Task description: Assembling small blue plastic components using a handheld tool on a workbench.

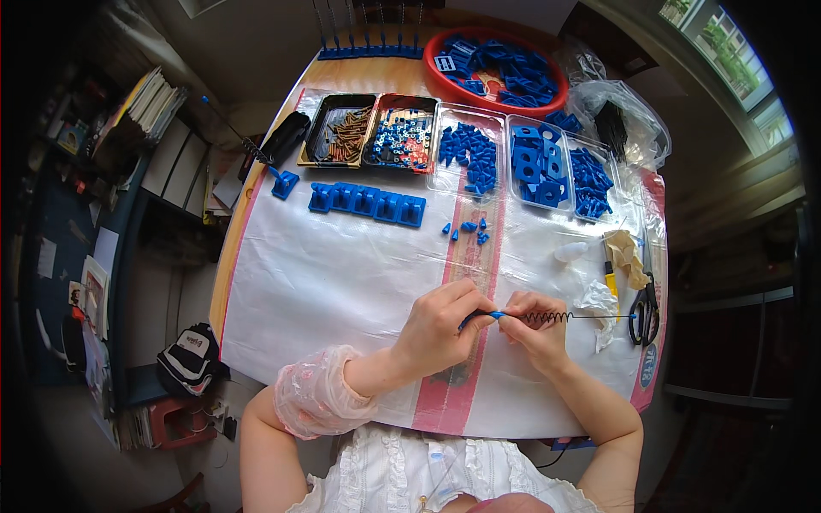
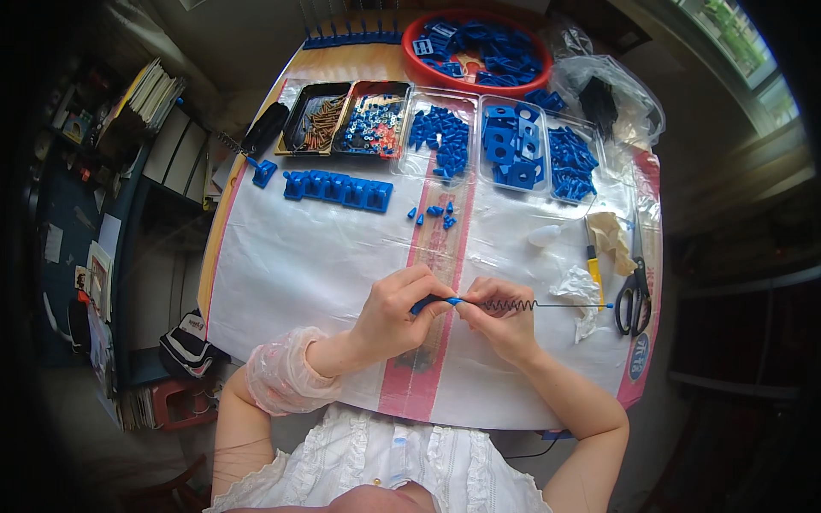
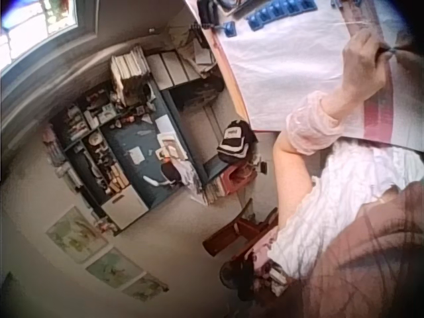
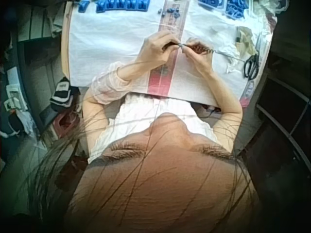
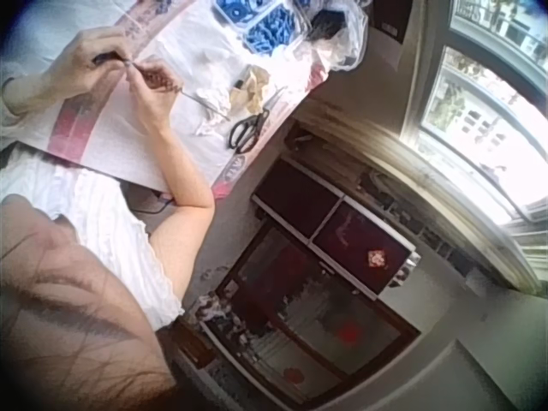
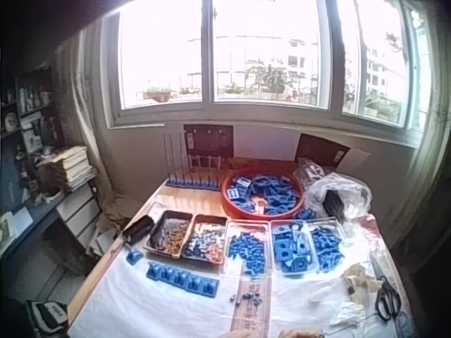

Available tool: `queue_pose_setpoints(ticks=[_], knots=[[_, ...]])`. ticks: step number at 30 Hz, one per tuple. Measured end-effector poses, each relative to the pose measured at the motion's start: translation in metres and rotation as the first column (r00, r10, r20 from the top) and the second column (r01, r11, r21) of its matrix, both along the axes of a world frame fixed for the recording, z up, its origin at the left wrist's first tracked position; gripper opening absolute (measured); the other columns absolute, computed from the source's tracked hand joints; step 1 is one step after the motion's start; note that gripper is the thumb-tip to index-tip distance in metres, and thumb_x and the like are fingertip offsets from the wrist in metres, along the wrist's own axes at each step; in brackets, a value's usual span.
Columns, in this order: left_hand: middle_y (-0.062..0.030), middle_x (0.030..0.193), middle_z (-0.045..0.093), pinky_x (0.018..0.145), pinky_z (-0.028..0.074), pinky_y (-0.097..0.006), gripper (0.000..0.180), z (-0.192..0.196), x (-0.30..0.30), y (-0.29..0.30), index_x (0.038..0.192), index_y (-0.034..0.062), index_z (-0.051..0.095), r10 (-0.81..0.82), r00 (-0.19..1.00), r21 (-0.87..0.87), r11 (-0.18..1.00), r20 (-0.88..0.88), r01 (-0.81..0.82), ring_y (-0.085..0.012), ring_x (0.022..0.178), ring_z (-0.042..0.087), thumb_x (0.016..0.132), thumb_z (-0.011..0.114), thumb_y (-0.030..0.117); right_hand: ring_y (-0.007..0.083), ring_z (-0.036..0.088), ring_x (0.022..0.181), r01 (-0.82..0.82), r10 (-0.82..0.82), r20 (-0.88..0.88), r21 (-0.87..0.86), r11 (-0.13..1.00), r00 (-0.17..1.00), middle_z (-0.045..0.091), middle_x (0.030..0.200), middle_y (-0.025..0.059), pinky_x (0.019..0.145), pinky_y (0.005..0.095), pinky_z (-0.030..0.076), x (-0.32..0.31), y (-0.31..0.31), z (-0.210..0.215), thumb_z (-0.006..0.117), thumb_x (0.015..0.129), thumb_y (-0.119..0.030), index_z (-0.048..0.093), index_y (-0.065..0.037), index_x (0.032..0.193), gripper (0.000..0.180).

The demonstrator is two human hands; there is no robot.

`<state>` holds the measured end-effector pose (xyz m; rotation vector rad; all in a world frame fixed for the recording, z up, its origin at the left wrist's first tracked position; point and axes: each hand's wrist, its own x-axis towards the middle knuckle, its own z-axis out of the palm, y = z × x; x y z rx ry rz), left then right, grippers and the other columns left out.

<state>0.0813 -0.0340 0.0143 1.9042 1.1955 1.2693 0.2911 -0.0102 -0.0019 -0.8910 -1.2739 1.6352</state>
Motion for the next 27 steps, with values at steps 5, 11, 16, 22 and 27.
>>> queue_pose_setpoints(ticks=[5,11,16,22,27], knots=[[-0.0104,0.083,0.063,0.062,0.048,-0.040,0.015,-0.0002,0.0000,-0.0005,0.096,0.0053,0.072,0.002,1.000,-0.003,1.000,-0.004,-0.002,-0.0300,0.072,0.063,0.084,0.080,0.002,0.0081,0.062,0.065,-0.001,0.001,-0.006,-0.014,1.000,1.000,0.069,0.083,0.0088,0.054,0.0209,0.047,-0.0006,-0.0006,0.0007,0.075,0.090,0.011,0.070,0.004,0.089,0.008],[-0.0104,0.083,0.063,0.062,0.049,-0.040,0.015,0.0006,-0.0003,-0.0005,0.096,0.0053,0.072,0.001,1.000,-0.003,1.000,-0.003,-0.001,-0.0301,0.074,0.064,0.084,0.080,0.002,0.0083,0.062,0.065,-0.003,0.003,-0.002,-0.007,1.000,1.000,0.069,0.083,0.0089,0.054,0.0209,0.048,0.0000,-0.0003,-0.0002,0.075,0.090,0.010,0.070,0.004,0.089,0.008],[-0.0103,0.083,0.063,0.063,0.049,-0.040,0.015,-0.0016,0.0003,-0.0005,0.096,0.0054,0.072,-0.002,1.000,-0.002,1.000,0.000,0.002,-0.0300,0.075,0.064,0.084,0.080,0.001,0.0083,0.063,0.065,-0.009,0.009,0.000,-0.004,1.000,1.000,0.069,0.083,0.0087,0.054,0.0211,0.048,0.0006,-0.0003,-0.0009,0.075,0.090,0.010,0.070,0.004,0.089,0.008],[-0.0102,0.084,0.063,0.063,0.049,-0.040,0.015,0.0018,-0.0004,-0.0005,0.096,0.0055,0.072,0.000,1.000,-0.011,1.000,-0.010,0.000,-0.0299,0.074,0.064,0.084,0.080,0.001,0.0083,0.062,0.065,-0.008,0.008,0.011,-0.002,1.000,1.000,0.069,0.083,0.0087,0.054,0.0215,0.048,-0.0002,0.0002,0.0015,0.075,0.091,0.009,0.070,0.003,0.089,0.008],[-0.0102,0.083,0.063,0.062,0.048,-0.039,0.015,0.0009,0.0000,-0.0002,0.096,0.0054,0.072,0.000,1.000,-0.004,1.000,-0.002,0.000,-0.0297,0.073,0.063,0.084,0.080,0.001,0.0085,0.062,0.065,-0.004,0.004,0.011,-0.001,1.000,1.000,0.069,0.083,0.0089,0.055,0.0217,0.048,-0.0003,-0.0001,0.0010,0.075,0.091,0.010,0.070,0.004,0.089,0.008]])
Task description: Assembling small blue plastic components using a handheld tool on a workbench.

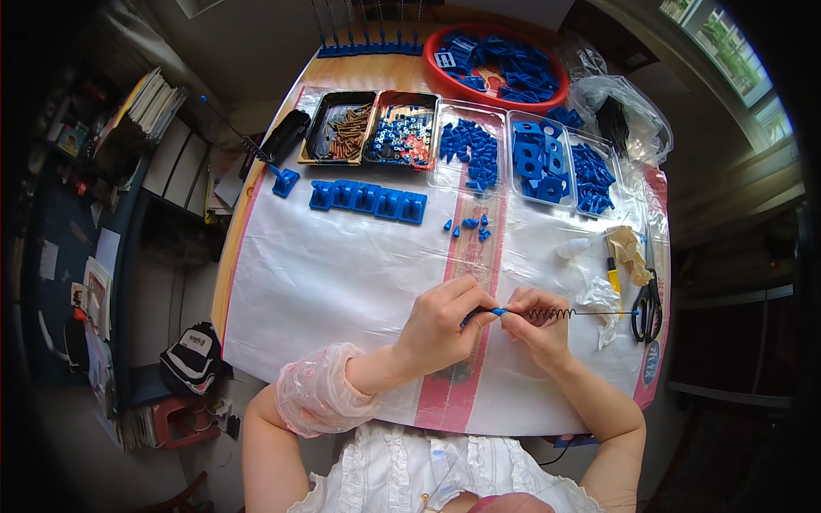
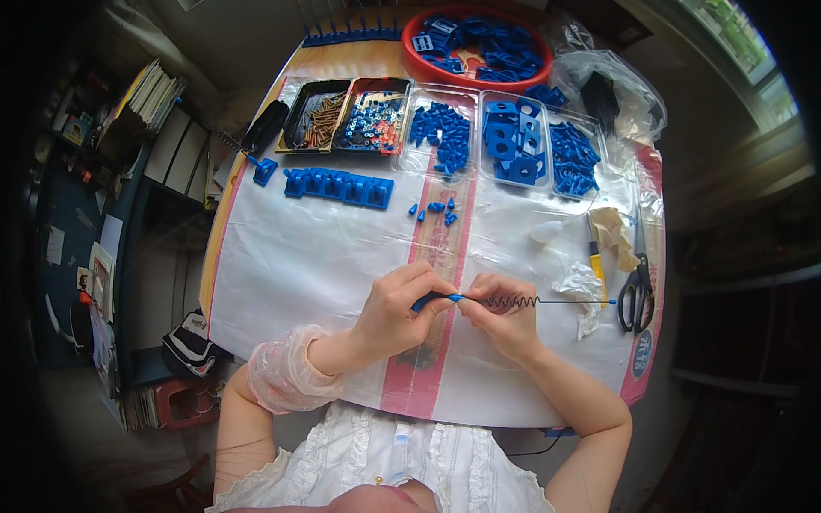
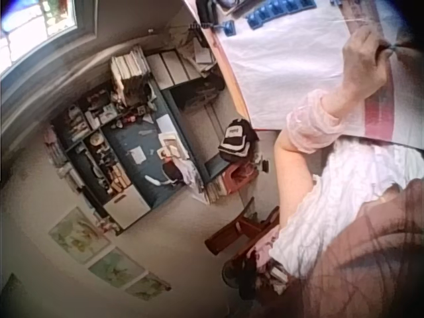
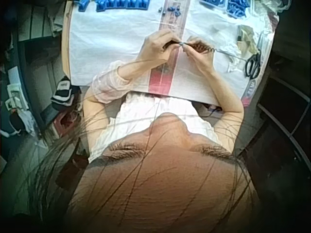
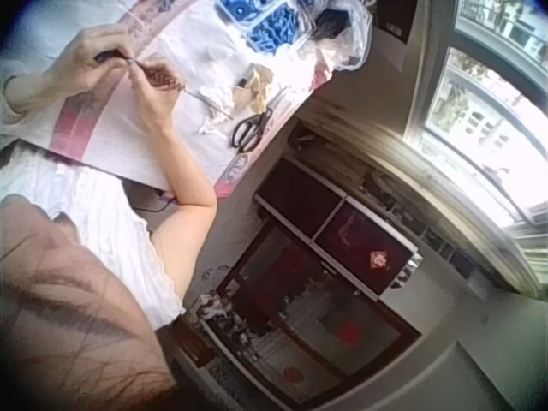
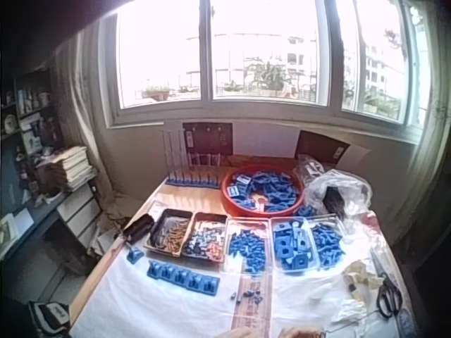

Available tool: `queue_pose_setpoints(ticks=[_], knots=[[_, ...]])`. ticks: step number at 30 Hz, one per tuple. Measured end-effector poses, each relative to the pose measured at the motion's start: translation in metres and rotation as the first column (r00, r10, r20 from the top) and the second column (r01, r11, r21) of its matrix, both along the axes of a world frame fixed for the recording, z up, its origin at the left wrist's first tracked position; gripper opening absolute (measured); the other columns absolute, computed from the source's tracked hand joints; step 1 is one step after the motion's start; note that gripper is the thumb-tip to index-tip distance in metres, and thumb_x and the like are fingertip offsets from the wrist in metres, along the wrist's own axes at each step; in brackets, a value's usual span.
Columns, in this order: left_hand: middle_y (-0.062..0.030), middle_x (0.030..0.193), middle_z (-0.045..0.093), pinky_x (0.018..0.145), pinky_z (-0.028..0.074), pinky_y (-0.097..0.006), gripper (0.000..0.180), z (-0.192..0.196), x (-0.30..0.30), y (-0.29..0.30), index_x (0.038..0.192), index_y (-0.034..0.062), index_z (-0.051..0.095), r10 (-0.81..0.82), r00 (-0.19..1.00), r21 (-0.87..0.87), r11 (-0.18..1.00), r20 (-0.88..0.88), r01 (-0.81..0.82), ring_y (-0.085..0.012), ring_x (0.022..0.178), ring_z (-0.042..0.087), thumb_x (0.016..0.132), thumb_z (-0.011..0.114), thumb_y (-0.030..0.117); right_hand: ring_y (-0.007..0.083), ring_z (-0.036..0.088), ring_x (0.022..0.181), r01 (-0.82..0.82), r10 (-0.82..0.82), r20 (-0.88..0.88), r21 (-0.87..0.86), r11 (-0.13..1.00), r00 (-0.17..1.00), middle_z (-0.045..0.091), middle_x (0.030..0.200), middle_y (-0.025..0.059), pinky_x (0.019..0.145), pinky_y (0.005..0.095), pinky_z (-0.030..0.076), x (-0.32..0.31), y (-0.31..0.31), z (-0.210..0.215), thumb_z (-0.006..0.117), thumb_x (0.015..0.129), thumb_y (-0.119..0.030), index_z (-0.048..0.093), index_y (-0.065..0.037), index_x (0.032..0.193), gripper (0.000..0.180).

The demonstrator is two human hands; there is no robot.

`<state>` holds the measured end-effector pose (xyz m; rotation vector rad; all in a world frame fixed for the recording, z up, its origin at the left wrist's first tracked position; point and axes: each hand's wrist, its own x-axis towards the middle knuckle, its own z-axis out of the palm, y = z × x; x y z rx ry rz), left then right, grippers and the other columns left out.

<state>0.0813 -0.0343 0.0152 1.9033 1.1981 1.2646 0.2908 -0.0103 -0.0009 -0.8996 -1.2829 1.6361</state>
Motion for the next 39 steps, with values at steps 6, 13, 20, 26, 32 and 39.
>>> queue_pose_setpoints(ticks=[6,13,20,26,32,39], knots=[[-0.0102,0.082,0.062,0.061,0.048,-0.039,0.016,0.0015,0.0005,0.0000,0.096,0.0049,0.071,0.006,1.000,0.002,1.000,-0.002,-0.006,-0.0295,0.071,0.063,0.083,0.080,0.000,0.0083,0.062,0.065,-0.005,0.004,0.006,0.005,1.000,1.000,0.069,0.083,0.0089,0.055,0.0219,0.048,0.0007,0.0003,-0.0004,0.075,0.090,0.010,0.069,0.004,0.089,0.009],[-0.0108,0.082,0.062,0.061,0.048,-0.039,0.016,0.0011,0.0007,0.0003,0.096,0.0034,0.072,0.003,1.000,0.005,1.000,0.002,-0.003,-0.0292,0.070,0.063,0.083,0.080,-0.001,0.0078,0.062,0.067,-0.018,0.019,-0.023,0.021,1.000,1.000,0.069,0.084,0.0084,0.056,0.0216,0.048,0.0011,0.0006,-0.0041,0.075,0.091,0.010,0.068,0.003,0.092,0.010],[-0.0109,0.083,0.062,0.061,0.049,-0.038,0.016,0.0010,0.0009,0.0008,0.095,0.0031,0.072,0.000,1.000,0.000,1.000,0.000,0.000,-0.0290,0.071,0.063,0.083,0.080,-0.002,0.0072,0.062,0.068,-0.017,0.018,-0.032,0.019,1.000,0.999,0.068,0.085,0.0079,0.056,0.0215,0.048,0.0010,0.0010,-0.0044,0.074,0.091,0.011,0.067,0.003,0.092,0.011],[-0.0102,0.083,0.062,0.061,0.048,-0.037,0.016,0.0004,0.0010,0.0004,0.095,0.0031,0.072,-0.004,1.000,-0.006,1.000,0.003,0.004,-0.0282,0.070,0.063,0.083,0.079,-0.003,0.0071,0.062,0.068,-0.017,0.017,-0.035,0.004,1.000,0.999,0.067,0.085,0.0072,0.056,0.0216,0.047,0.0006,0.0003,-0.0044,0.074,0.090,0.012,0.067,0.003,0.091,0.012],[-0.0100,0.083,0.062,0.060,0.048,-0.036,0.016,0.0022,0.0010,0.0009,0.095,0.0030,0.072,-0.006,1.000,-0.006,1.000,0.001,0.006,-0.0272,0.069,0.063,0.082,0.079,-0.004,0.0060,0.061,0.070,-0.019,0.019,-0.027,0.003,1.000,0.999,0.067,0.086,0.0059,0.058,0.0207,0.046,0.0018,0.0004,-0.0046,0.075,0.090,0.011,0.067,0.003,0.091,0.011],[-0.0096,0.083,0.064,0.059,0.048,-0.035,0.016,0.0012,0.0010,0.0006,0.095,0.0030,0.072,-0.004,1.000,-0.003,1.000,0.004,0.004,-0.0260,0.068,0.064,0.082,0.079,-0.004,0.0054,0.061,0.072,-0.022,0.022,-0.028,-0.014,1.000,0.999,0.066,0.087,0.0052,0.059,0.0204,0.046,0.0019,0.0001,-0.0053,0.076,0.089,0.011,0.067,0.003,0.090,0.012]])
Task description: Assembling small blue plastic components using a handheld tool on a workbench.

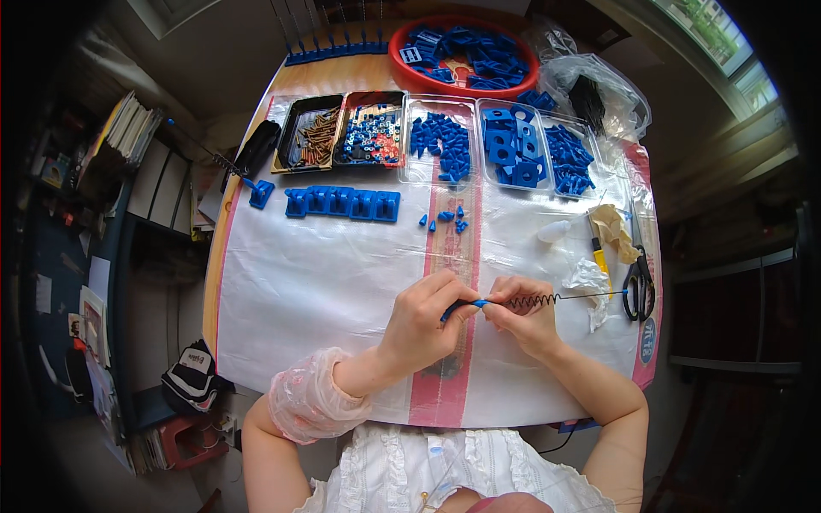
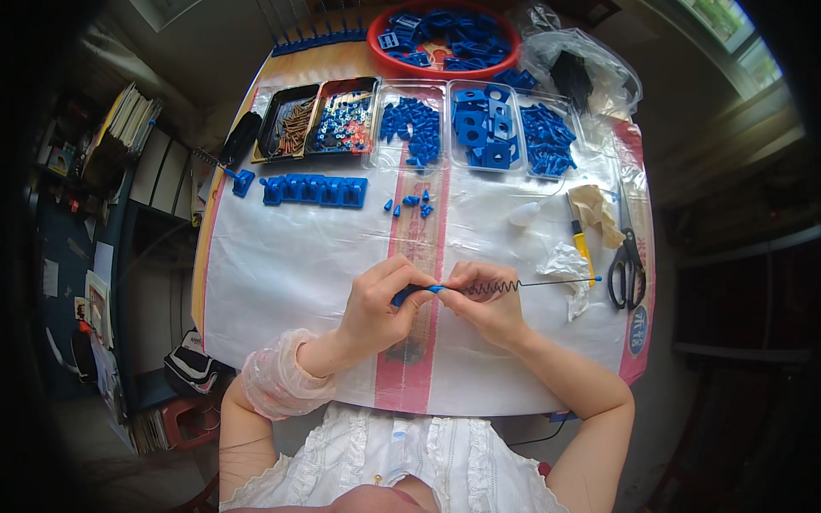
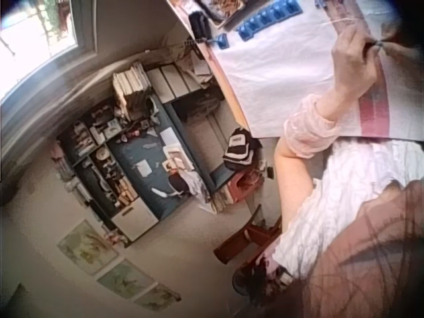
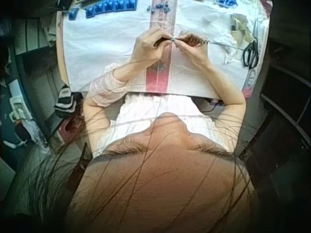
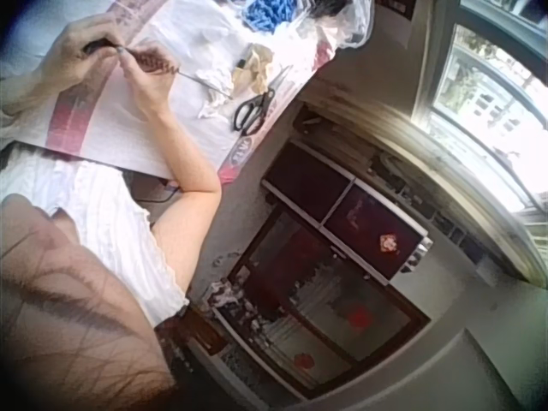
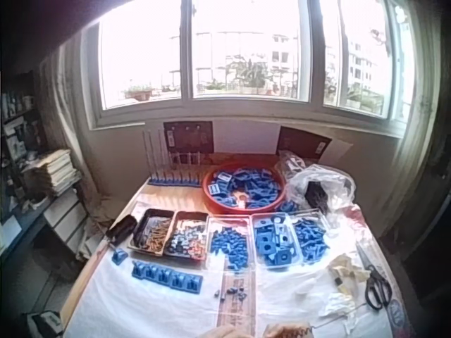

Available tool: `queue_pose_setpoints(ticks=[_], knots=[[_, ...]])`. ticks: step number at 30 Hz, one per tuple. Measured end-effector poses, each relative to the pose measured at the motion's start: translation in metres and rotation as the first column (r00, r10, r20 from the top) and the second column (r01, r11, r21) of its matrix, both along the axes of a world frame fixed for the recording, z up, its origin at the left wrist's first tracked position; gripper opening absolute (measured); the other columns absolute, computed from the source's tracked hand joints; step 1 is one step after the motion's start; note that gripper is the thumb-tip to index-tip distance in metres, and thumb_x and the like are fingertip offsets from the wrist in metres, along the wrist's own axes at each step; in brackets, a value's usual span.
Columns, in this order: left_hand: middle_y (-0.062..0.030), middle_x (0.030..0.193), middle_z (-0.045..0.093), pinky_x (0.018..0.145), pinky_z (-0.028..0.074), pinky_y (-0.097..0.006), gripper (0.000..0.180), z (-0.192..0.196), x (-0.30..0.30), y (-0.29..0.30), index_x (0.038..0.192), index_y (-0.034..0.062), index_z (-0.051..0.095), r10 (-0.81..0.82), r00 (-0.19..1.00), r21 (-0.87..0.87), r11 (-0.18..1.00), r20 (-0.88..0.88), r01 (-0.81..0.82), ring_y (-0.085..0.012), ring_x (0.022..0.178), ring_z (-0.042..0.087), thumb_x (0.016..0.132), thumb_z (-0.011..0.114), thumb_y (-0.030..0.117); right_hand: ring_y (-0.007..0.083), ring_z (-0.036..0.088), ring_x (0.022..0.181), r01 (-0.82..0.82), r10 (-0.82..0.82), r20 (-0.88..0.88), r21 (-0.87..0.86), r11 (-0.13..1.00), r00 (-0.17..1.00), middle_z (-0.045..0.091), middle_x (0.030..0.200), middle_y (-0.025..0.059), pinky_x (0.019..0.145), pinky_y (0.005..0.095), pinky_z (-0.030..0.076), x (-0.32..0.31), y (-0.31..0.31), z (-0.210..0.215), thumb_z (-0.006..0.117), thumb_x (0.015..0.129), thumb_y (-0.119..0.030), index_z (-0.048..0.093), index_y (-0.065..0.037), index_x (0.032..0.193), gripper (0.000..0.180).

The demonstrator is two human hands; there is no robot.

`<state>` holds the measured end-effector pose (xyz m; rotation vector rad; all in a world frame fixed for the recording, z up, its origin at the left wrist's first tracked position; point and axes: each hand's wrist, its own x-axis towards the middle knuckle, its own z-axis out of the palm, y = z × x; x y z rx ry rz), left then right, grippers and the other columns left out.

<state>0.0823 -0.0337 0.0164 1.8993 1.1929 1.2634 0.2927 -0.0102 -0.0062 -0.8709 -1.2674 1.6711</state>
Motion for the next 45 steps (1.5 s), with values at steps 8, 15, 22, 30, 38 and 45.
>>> queue_pose_setpoints(ticks=[8,15,22,30,38,45], knots=[[-0.0098,0.083,0.064,0.060,0.049,-0.035,0.016,-0.0008,-0.0002,0.0003,0.095,0.0027,0.073,-0.004,1.000,-0.002,1.000,0.008,0.004,-0.0260,0.069,0.065,0.082,0.080,-0.004,0.0053,0.060,0.071,-0.003,0.003,-0.004,-0.004,1.000,1.000,0.067,0.087,0.0051,0.058,0.0205,0.046,-0.0001,-0.0006,0.0014,0.077,0.089,0.010,0.068,0.003,0.090,0.011],[-0.0098,0.083,0.066,0.060,0.049,-0.035,0.017,-0.0017,-0.0005,-0.0004,0.095,0.0024,0.074,-0.008,1.000,-0.016,1.000,0.007,0.008,-0.0255,0.070,0.065,0.082,0.080,-0.005,0.0056,0.061,0.069,-0.011,0.011,0.015,-0.005,1.000,1.000,0.067,0.086,0.0053,0.057,0.0207,0.045,-0.0004,-0.0003,0.0026,0.077,0.089,0.009,0.068,0.003,0.088,0.011],[-0.0098,0.084,0.067,0.060,0.049,-0.034,0.017,-0.0025,-0.0001,-0.0008,0.095,0.0030,0.074,-0.007,1.000,-0.010,1.000,0.012,0.007,-0.0253,0.070,0.066,0.082,0.080,-0.005,0.0058,0.061,0.067,-0.015,0.015,0.017,-0.011,1.000,1.000,0.067,0.085,0.0053,0.054,0.0205,0.045,0.0003,-0.0005,0.0019,0.078,0.089,0.008,0.068,0.003,0.088,0.011],[-0.0097,0.082,0.066,0.059,0.048,-0.035,0.017,-0.0020,0.0009,-0.0009,0.094,0.0035,0.074,-0.002,1.000,-0.010,1.000,0.020,0.002,-0.0254,0.069,0.064,0.081,0.079,-0.005,0.0060,0.061,0.067,-0.018,0.018,0.004,-0.003,1.000,1.000,0.067,0.084,0.0058,0.054,0.0207,0.045,-0.0012,0.0000,0.0043,0.077,0.090,0.009,0.067,0.003,0.087,0.012],[-0.0106,0.084,0.064,0.065,0.051,-0.041,0.015,-0.0004,0.0010,-0.0032,0.094,0.0037,0.072,-0.004,1.000,-0.065,0.998,0.012,0.005,-0.0319,0.076,0.065,0.081,0.077,-0.003,0.0058,0.059,0.069,-0.020,0.020,-0.002,0.000,1.000,1.000,0.066,0.084,0.0052,0.056,0.0216,0.044,-0.0019,-0.0003,0.0053,0.077,0.090,0.009,0.067,0.003,0.087,0.012],[-0.0107,0.083,0.062,0.064,0.049,-0.041,0.015,0.0001,0.0015,-0.0028,0.094,0.0033,0.072,-0.008,1.000,-0.064,0.998,0.014,0.009,-0.0316,0.074,0.063,0.082,0.078,-0.004,0.0055,0.059,0.068,-0.016,0.016,0.003,-0.006,1.000,1.000,0.066,0.084,0.0047,0.055,0.0216,0.043,-0.0015,-0.0002,0.0041,0.078,0.090,0.007,0.068,0.003,0.087,0.012]])
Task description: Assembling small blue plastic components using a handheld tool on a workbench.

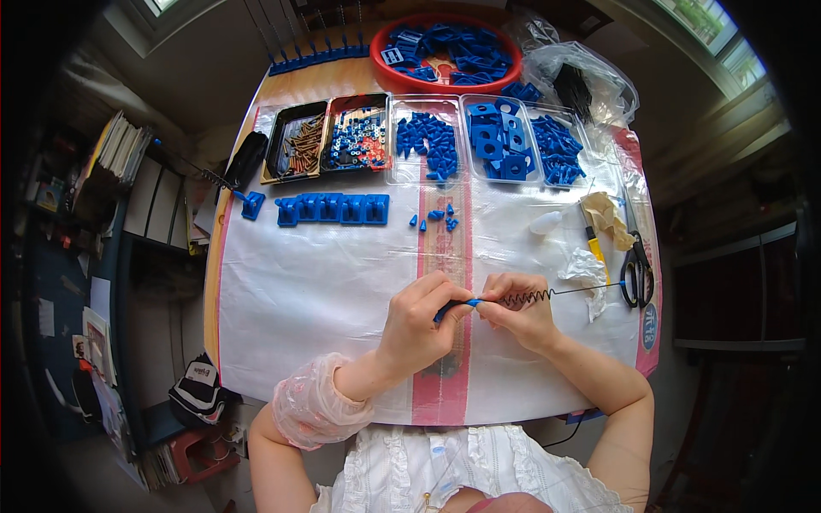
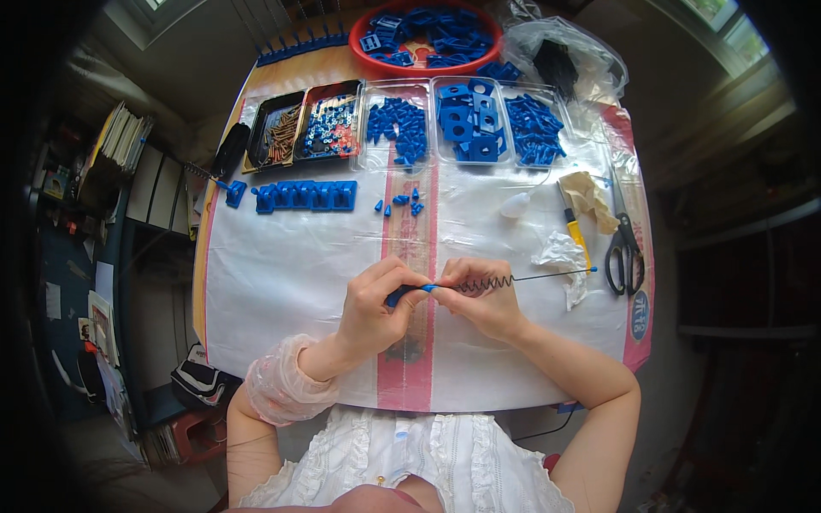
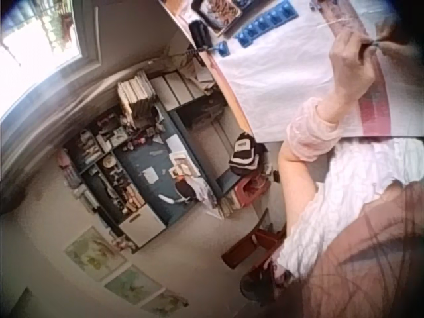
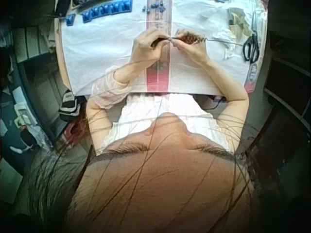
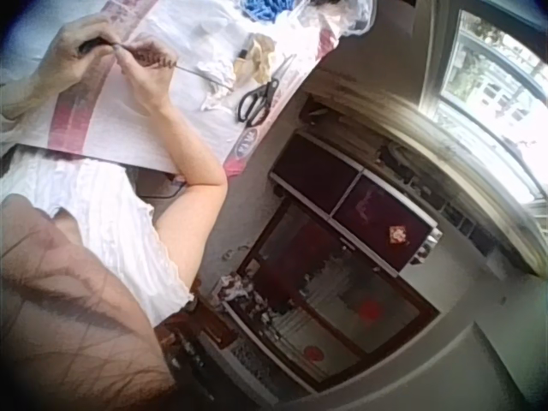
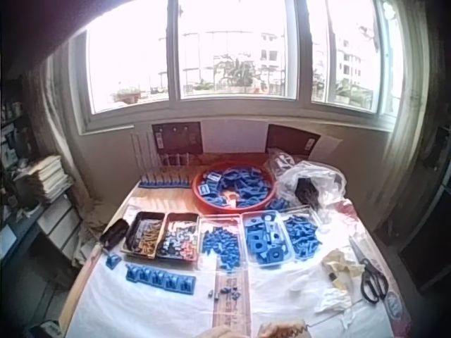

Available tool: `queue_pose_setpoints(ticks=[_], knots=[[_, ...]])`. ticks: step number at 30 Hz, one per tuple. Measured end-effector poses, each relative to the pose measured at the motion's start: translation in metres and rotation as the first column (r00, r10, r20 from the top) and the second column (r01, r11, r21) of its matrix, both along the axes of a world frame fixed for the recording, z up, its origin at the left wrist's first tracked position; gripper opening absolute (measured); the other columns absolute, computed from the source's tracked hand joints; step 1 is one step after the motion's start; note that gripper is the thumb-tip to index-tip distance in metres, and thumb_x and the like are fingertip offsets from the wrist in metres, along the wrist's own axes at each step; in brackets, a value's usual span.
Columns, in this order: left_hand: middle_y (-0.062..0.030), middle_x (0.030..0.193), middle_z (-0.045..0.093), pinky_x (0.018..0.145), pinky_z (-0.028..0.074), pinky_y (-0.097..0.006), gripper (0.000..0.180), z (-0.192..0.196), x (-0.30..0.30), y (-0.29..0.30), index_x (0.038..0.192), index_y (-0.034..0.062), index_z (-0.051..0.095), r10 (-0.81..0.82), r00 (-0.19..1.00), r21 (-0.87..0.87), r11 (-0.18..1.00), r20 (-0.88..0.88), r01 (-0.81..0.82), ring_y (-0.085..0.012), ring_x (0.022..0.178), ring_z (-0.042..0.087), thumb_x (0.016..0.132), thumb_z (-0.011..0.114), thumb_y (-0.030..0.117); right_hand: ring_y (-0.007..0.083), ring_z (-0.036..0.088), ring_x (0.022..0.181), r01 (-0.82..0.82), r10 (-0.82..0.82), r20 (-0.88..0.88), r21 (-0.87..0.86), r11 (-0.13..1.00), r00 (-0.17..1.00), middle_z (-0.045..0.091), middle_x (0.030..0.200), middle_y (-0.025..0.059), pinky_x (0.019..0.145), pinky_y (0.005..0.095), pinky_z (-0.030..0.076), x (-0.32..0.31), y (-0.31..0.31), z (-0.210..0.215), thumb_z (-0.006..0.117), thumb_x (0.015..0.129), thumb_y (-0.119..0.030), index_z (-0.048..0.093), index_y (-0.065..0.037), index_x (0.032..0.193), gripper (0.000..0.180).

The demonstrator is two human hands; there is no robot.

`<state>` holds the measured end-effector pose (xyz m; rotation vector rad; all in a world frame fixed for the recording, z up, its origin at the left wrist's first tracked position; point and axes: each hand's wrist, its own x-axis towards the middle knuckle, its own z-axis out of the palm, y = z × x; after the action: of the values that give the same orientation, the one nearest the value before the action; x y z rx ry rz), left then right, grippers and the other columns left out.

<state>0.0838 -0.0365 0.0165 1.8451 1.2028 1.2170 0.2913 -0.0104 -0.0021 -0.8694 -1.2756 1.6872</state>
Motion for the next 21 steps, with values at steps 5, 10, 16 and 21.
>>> queue_pose_setpoints(ticks=[5,10,16,21], knots=[[-0.0098,0.081,0.065,0.058,0.047,-0.034,0.018,-0.0021,0.0003,0.0017,0.095,0.0025,0.075,0.007,1.000,0.037,0.999,-0.009,-0.007,-0.0241,0.067,0.064,0.080,0.079,-0.008,0.0060,0.060,0.069,0.001,-0.001,0.001,0.003,1.000,1.000,0.067,0.084,0.0054,0.055,0.0217,0.043,0.0007,-0.0003,0.0002,0.078,0.090,0.007,0.069,0.003,0.087,0.011],[-0.0095,0.081,0.065,0.058,0.047,-0.034,0.017,-0.0012,0.0008,0.0013,0.095,0.0021,0.075,0.008,1.000,0.029,1.000,-0.012,-0.008,-0.0229,0.067,0.063,0.081,0.079,-0.007,0.0069,0.061,0.068,-0.009,0.009,-0.010,0.010,1.000,1.000,0.068,0.084,0.0060,0.056,0.0222,0.044,0.0010,0.0006,0.0013,0.078,0.090,0.007,0.069,0.004,0.088,0.010],[-0.0090,0.081,0.065,0.058,0.047,-0.033,0.016,-0.0015,0.0007,0.0017,0.095,0.0018,0.075,0.005,1.000,0.022,1.000,-0.015,-0.005,-0.0217,0.067,0.063,0.081,0.078,-0.007,0.0071,0.062,0.069,-0.012,0.012,-0.019,0.011,1.000,1.000,0.067,0.085,0.0060,0.056,0.0221,0.045,0.0015,0.0008,0.0016,0.078,0.090,0.008,0.069,0.005,0.088,0.010],[-0.0088,0.081,0.065,0.058,0.047,-0.032,0.016,-0.0012,0.0001,0.0014,0.095,0.0015,0.075,0.007,1.000,0.016,1.000,-0.020,-0.007,-0.0212,0.067,0.064,0.082,0.078,-0.007,0.0069,0.061,0.069,-0.012,0.012,-0.028,0.010,1.000,1.000,0.068,0.086,0.0059,0.057,0.0221,0.045,0.0009,0.0009,0.0011,0.078,0.089,0.008,0.069,0.004,0.088,0.010]])
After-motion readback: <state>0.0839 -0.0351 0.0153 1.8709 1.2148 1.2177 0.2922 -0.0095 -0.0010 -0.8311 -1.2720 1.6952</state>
